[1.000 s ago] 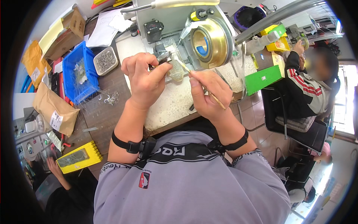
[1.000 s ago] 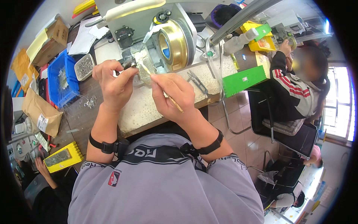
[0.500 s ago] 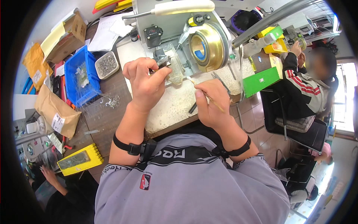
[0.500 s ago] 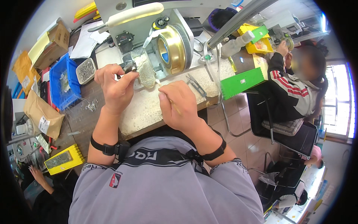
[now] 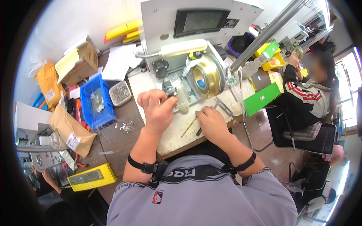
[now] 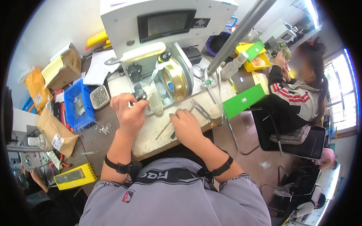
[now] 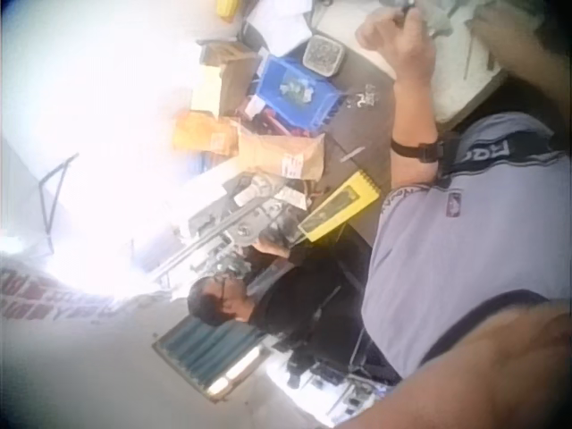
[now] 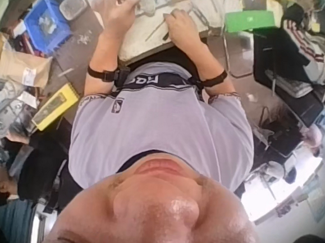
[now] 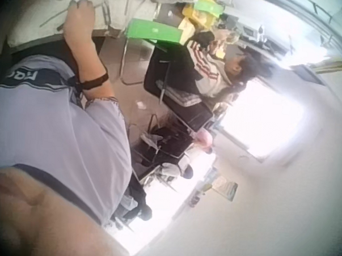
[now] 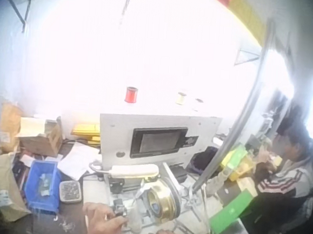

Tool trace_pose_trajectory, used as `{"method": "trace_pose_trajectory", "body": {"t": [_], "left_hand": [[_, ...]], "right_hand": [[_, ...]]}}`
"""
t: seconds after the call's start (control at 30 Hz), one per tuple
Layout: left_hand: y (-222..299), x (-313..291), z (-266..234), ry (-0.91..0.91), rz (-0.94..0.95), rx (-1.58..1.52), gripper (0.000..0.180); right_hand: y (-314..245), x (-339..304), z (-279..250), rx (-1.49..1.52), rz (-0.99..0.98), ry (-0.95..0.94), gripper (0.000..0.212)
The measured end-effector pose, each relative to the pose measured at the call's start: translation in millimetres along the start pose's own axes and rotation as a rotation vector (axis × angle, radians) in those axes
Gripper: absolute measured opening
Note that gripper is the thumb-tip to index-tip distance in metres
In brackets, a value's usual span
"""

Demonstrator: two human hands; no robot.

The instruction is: Using a winding machine and glue to assemble and secure components.

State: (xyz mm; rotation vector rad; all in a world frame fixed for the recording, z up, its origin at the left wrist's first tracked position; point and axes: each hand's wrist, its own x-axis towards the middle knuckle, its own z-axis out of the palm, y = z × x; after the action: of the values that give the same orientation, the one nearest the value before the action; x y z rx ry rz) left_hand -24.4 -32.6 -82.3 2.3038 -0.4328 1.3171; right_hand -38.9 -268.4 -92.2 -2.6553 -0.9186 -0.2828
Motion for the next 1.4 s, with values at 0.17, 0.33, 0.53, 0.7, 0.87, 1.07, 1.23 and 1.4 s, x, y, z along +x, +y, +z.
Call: {"method": "trace_pose_trajectory", "body": {"t": [0.17, 0.33, 0.53, 0.7, 0.87, 1.07, 1.23, 1.4], "left_hand": [[1, -1, -1, 0.004, -0.029, 0.008, 0.026], [1, 0, 1, 0.022, -0.019, -0.008, 0.026], [-1, -2, -1, 0.012, -0.03, -0.007, 0.025], [-3, -1, 0, 0.006, -0.02, -0.038, 0.025], [-2, -2, -1, -0.006, -0.037, -0.026, 0.024], [-3, -4, 2, -0.003, -0.042, -0.032, 0.023], [-4, -5, 1, -0.023, -0.049, -0.027, 0.026], [-3, -4, 0, -0.018, -0.047, -0.025, 0.026]], "right_hand": [[22, -1, -11, -0.004, 0.08, 0.127, 0.021], [46, -19, -28, -0.191, 0.256, 0.112, 0.013], [58, -33, -27, -0.205, 0.41, 0.026, 0.018], [64, -31, -25, -0.13, 0.476, 0.012, 0.022], [75, -30, -18, -0.082, 0.48, 0.021, 0.024], [79, -26, -26, 0.109, 0.557, -0.02, 0.028], [87, -32, -24, 0.148, 0.486, -0.024, 0.023], [86, -45, -2, 0.417, 0.677, 0.27, 0.018]]}}
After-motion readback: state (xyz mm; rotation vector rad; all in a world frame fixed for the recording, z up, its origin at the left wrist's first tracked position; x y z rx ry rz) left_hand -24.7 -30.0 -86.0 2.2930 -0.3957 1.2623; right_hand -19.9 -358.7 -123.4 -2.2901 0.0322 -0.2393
